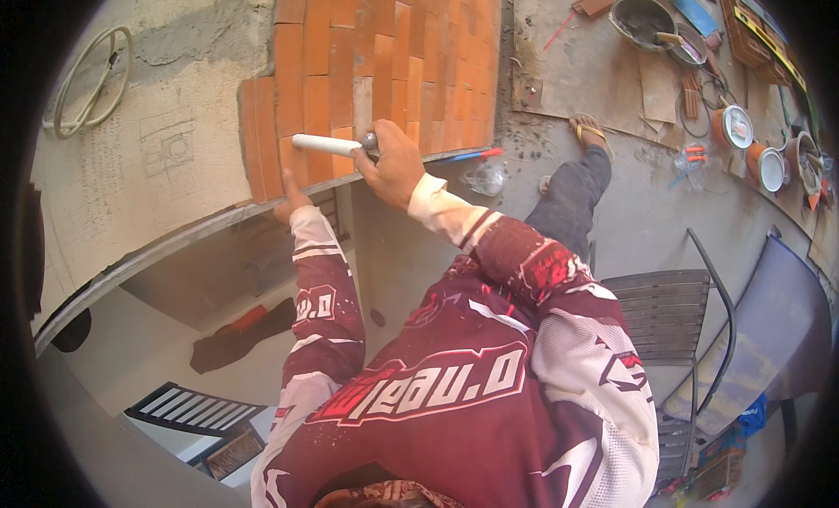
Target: The person mixes cement in a bucket using a trowel, then applies the cement to a terracotta tile and places it on a wall. They tap the tile into place with a hammer and later use a trowel to apply more cement to the wall.
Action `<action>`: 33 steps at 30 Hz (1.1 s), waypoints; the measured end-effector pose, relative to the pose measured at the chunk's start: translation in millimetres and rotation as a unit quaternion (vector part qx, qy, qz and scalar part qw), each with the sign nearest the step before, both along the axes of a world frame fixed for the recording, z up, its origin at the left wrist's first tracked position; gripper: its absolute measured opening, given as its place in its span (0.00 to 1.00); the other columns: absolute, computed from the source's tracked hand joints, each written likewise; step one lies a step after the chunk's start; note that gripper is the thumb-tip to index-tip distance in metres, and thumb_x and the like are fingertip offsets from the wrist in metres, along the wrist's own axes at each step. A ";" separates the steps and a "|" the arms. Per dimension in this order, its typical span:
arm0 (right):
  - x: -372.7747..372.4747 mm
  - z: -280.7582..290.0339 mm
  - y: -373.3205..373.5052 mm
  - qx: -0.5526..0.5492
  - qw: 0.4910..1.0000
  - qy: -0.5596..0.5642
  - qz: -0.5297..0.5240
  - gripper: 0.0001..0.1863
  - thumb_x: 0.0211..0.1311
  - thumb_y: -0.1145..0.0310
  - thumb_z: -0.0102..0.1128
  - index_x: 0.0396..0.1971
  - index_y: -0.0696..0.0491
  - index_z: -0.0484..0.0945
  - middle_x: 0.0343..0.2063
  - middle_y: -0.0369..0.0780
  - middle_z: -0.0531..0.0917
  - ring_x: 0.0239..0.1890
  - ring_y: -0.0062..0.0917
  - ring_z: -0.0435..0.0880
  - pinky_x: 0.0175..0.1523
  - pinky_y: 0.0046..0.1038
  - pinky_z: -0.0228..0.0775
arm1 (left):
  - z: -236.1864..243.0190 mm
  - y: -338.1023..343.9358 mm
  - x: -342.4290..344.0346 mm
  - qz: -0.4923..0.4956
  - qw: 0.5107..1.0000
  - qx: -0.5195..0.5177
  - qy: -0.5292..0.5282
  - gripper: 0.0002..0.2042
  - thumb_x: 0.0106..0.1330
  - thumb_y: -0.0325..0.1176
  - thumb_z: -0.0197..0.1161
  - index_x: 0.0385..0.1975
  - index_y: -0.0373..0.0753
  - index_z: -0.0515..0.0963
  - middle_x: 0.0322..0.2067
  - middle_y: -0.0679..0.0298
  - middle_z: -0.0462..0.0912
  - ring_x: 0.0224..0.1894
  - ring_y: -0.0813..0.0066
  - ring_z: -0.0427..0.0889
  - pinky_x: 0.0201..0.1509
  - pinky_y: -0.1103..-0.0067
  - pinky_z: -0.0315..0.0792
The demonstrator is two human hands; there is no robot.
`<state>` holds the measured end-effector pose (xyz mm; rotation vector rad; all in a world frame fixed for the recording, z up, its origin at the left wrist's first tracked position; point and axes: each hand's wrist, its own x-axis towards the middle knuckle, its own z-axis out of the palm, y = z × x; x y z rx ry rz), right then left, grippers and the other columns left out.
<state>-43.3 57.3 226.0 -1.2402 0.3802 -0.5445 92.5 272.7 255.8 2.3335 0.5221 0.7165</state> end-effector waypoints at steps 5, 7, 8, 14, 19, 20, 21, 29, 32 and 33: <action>-2.5 -3.2 -1.2 0.006 1.000 0.013 0.007 0.13 0.58 0.68 0.65 0.37 0.58 0.72 0.32 0.46 0.77 0.32 0.39 0.78 0.38 0.36 0.71 | 5.7 -9.4 -2.4 0.023 0.999 0.010 0.028 0.38 0.47 0.57 0.76 0.31 0.16 0.78 0.33 0.38 0.83 0.34 0.52 0.83 0.41 0.63 0.76; 0.0 1.9 5.9 -0.011 1.000 -0.002 -0.004 0.13 0.58 0.68 0.65 0.36 0.58 0.72 0.32 0.46 0.77 0.31 0.39 0.78 0.38 0.36 0.71 | 4.0 -3.1 1.3 0.023 0.999 0.006 0.033 0.37 0.47 0.56 0.77 0.29 0.16 0.79 0.31 0.38 0.83 0.33 0.51 0.83 0.40 0.63 0.76; 0.4 4.2 7.5 -0.018 1.000 -0.009 -0.009 0.13 0.58 0.68 0.65 0.36 0.58 0.72 0.32 0.46 0.77 0.31 0.39 0.78 0.38 0.36 0.71 | 4.7 -4.4 0.4 0.028 0.999 0.012 0.030 0.37 0.47 0.57 0.76 0.29 0.16 0.79 0.31 0.38 0.83 0.33 0.51 0.83 0.40 0.63 0.76; -14.4 11.1 -1.8 0.009 1.000 0.018 -0.002 0.12 0.58 0.70 0.65 0.36 0.57 0.72 0.31 0.45 0.77 0.31 0.39 0.78 0.38 0.36 0.71 | 0.3 -4.5 1.8 0.049 0.999 0.022 0.007 0.39 0.46 0.58 0.76 0.31 0.16 0.77 0.32 0.39 0.82 0.34 0.51 0.83 0.40 0.62 0.76; -3.0 0.7 4.9 -0.047 0.999 -0.002 -0.028 0.10 0.58 0.71 0.66 0.34 0.57 0.73 0.27 0.42 0.76 0.28 0.30 0.76 0.35 0.31 0.70 | -0.1 -9.4 3.0 0.068 0.997 0.004 0.026 0.41 0.46 0.59 0.76 0.34 0.16 0.74 0.34 0.38 0.81 0.37 0.50 0.82 0.42 0.62 0.76; -4.8 1.2 2.4 -0.059 0.998 0.000 -0.030 0.10 0.58 0.71 0.66 0.33 0.57 0.73 0.26 0.41 0.76 0.28 0.26 0.76 0.34 0.29 0.69 | -2.5 -1.5 4.7 0.067 0.997 0.004 0.029 0.41 0.45 0.59 0.76 0.34 0.16 0.74 0.34 0.38 0.80 0.37 0.49 0.82 0.42 0.62 0.76; -9.6 3.3 1.7 -0.023 0.999 -0.002 -0.027 0.10 0.58 0.72 0.66 0.34 0.57 0.73 0.26 0.41 0.76 0.28 0.26 0.76 0.34 0.29 0.69 | -6.4 8.9 6.6 0.065 0.997 0.003 0.032 0.41 0.45 0.59 0.76 0.34 0.16 0.74 0.34 0.38 0.80 0.37 0.49 0.81 0.42 0.62 0.76; -3.9 -3.8 6.5 -0.049 0.999 0.008 -0.002 0.11 0.56 0.71 0.67 0.35 0.56 0.73 0.29 0.45 0.77 0.29 0.36 0.78 0.36 0.34 0.71 | -10.1 1.8 8.3 0.057 0.998 -0.010 0.029 0.40 0.45 0.57 0.77 0.35 0.18 0.74 0.36 0.39 0.80 0.39 0.49 0.81 0.43 0.61 0.76; -9.5 3.2 4.1 -0.066 0.998 -0.008 -0.019 0.12 0.57 0.71 0.67 0.35 0.57 0.73 0.29 0.45 0.78 0.30 0.36 0.79 0.36 0.34 0.71 | -13.2 14.4 14.5 0.036 0.997 -0.037 0.052 0.38 0.46 0.56 0.78 0.38 0.20 0.74 0.39 0.41 0.81 0.41 0.49 0.82 0.44 0.62 0.76; -3.4 1.7 10.0 -0.072 0.997 -0.008 -0.015 0.12 0.57 0.71 0.67 0.35 0.57 0.73 0.29 0.45 0.78 0.30 0.36 0.79 0.36 0.34 0.71 | -15.5 13.9 17.0 0.040 0.997 -0.039 0.045 0.38 0.46 0.55 0.78 0.39 0.21 0.74 0.40 0.42 0.81 0.42 0.50 0.82 0.45 0.62 0.76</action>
